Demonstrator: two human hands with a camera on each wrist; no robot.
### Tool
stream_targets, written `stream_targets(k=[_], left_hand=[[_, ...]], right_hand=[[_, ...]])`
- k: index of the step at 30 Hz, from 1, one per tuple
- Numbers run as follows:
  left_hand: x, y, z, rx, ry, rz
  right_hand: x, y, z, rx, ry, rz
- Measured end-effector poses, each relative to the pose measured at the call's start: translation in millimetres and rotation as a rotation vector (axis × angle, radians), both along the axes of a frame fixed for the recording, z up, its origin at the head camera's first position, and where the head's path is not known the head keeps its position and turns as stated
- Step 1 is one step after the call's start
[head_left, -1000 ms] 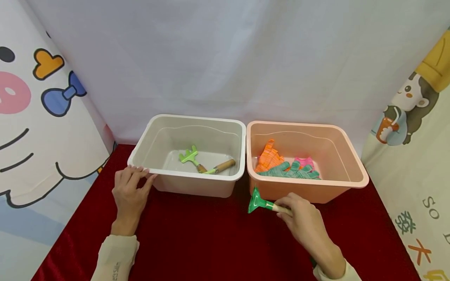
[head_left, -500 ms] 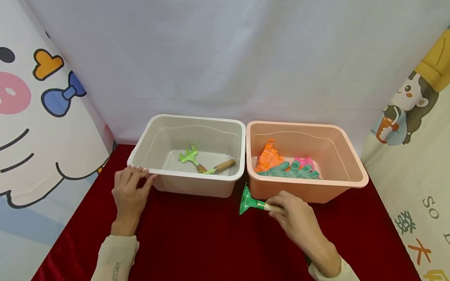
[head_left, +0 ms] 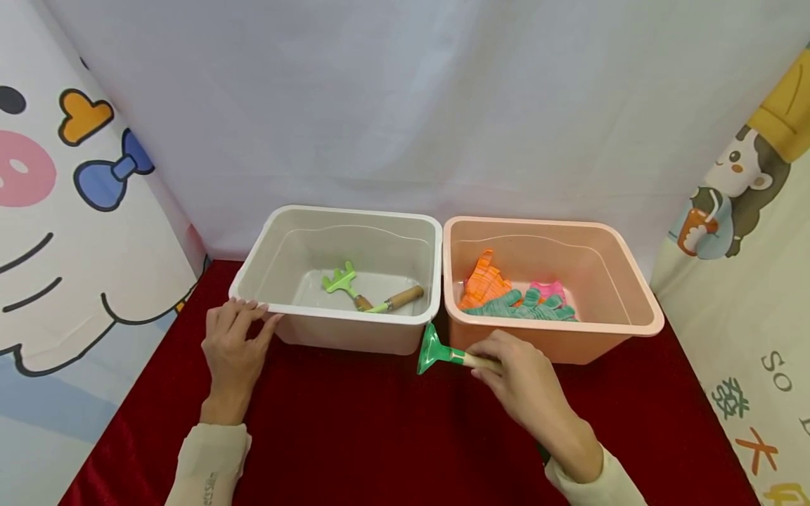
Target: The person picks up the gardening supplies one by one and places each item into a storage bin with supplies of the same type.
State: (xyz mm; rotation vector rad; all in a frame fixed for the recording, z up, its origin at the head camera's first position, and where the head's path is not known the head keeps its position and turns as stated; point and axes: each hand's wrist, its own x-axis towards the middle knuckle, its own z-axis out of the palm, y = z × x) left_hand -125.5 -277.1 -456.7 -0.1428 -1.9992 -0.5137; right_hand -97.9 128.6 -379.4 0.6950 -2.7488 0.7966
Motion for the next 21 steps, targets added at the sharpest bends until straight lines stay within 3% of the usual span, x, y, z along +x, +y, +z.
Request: stream_targets(k=[10, 21], left_hand=[[-4.3, 0.4, 0.6, 0.001, 0.016, -0.005], [-2.1, -0.3, -1.5, 0.007, 0.001, -0.002]], right_hand=[[-10.7, -8, 12.0, -0.012, 0.006, 0.006], [-23.9, -24, 23.0, -0.083, 0.01, 0.035]])
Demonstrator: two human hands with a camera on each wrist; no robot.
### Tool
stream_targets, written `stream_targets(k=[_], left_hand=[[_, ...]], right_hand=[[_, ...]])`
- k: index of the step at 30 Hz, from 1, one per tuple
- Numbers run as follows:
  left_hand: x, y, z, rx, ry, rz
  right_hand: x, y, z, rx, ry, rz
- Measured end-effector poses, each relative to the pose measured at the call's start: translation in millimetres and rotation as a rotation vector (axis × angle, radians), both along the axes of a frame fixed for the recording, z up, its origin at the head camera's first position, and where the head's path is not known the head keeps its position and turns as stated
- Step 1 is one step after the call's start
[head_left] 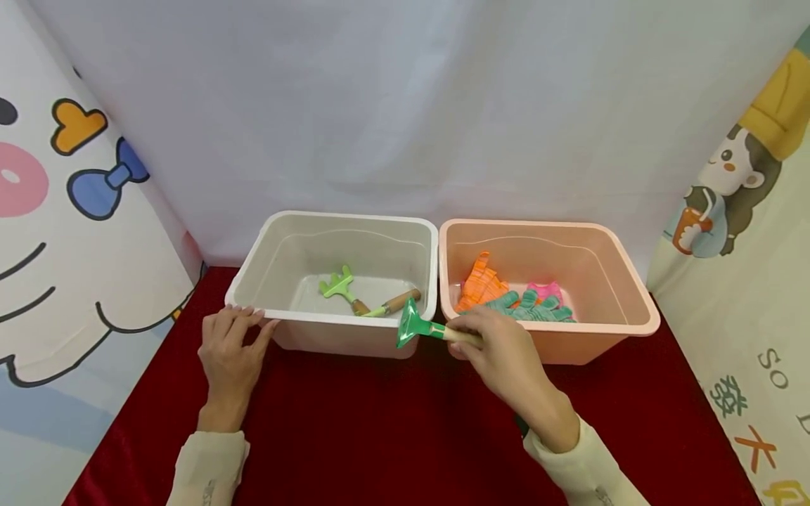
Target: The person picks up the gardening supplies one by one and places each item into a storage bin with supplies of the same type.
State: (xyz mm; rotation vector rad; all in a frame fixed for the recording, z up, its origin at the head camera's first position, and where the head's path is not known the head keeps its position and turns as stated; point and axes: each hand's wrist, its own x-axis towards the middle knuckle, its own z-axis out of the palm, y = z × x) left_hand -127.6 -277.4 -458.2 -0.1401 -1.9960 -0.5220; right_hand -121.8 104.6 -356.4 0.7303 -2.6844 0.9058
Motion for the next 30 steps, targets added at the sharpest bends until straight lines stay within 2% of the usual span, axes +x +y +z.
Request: stream_targets(k=[6, 16, 30], left_hand=[[-0.4, 0.9, 0.4, 0.003, -0.001, -0.007], [1.1, 0.9, -1.3, 0.022, -0.009, 0.002], [1.0, 1.9, -2.7, 0.053, -0.019, 0.0]], right_hand=[[-2.6, -7, 2.3, 0.003, -0.019, -0.012], [-11.4, -28, 9.8, 0.026, 0.074, 0.015], [-25.7, -65, 26.0, 0.087, 0.063, 0.026]])
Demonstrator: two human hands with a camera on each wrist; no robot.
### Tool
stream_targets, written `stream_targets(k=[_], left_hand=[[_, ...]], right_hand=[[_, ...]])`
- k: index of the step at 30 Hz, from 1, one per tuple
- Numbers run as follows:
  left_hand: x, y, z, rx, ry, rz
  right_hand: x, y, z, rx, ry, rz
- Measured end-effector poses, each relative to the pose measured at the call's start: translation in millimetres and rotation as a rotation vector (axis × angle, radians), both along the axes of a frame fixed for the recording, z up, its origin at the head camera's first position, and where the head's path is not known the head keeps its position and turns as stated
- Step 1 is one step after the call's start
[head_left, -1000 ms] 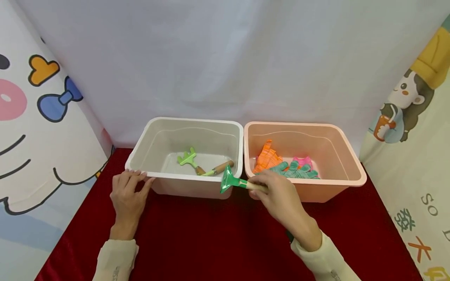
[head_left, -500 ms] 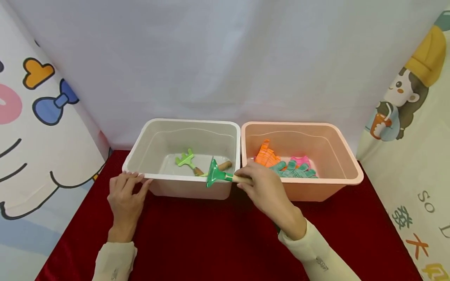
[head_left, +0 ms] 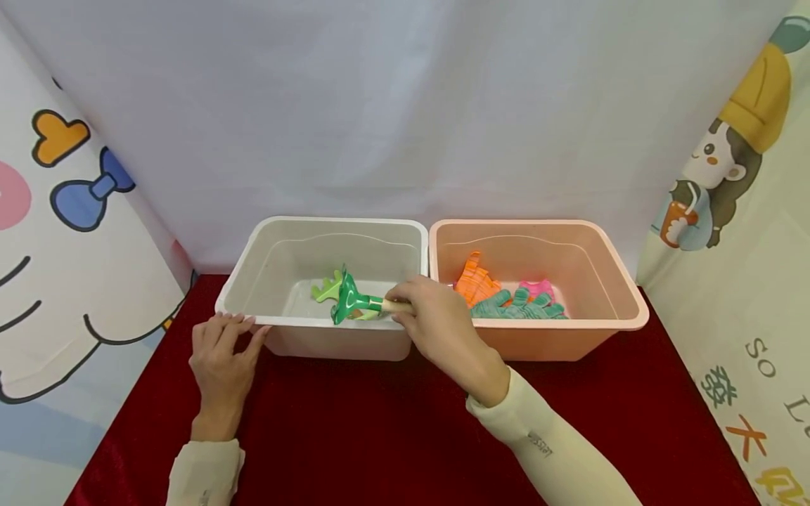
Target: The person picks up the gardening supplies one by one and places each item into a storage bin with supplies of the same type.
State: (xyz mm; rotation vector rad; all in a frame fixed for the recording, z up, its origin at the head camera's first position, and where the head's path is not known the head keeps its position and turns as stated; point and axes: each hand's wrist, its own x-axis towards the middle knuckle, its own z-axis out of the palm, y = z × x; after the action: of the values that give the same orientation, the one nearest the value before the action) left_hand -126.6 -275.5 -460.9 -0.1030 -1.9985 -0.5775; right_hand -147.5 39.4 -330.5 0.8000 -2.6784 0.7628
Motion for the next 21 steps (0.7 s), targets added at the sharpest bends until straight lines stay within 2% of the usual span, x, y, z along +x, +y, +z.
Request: stream_targets(k=[13, 21], left_hand=[[-1.1, 0.7, 1.2, -0.01, -0.005, 0.008], [0.4, 1.0, 1.9, 0.006, -0.013, 0.017]], right_hand=[[-15.4, -28, 10.9, 0.066, -0.077, -0.039], [-29.3, -41, 15.5, 0.095, -0.11, -0.018]])
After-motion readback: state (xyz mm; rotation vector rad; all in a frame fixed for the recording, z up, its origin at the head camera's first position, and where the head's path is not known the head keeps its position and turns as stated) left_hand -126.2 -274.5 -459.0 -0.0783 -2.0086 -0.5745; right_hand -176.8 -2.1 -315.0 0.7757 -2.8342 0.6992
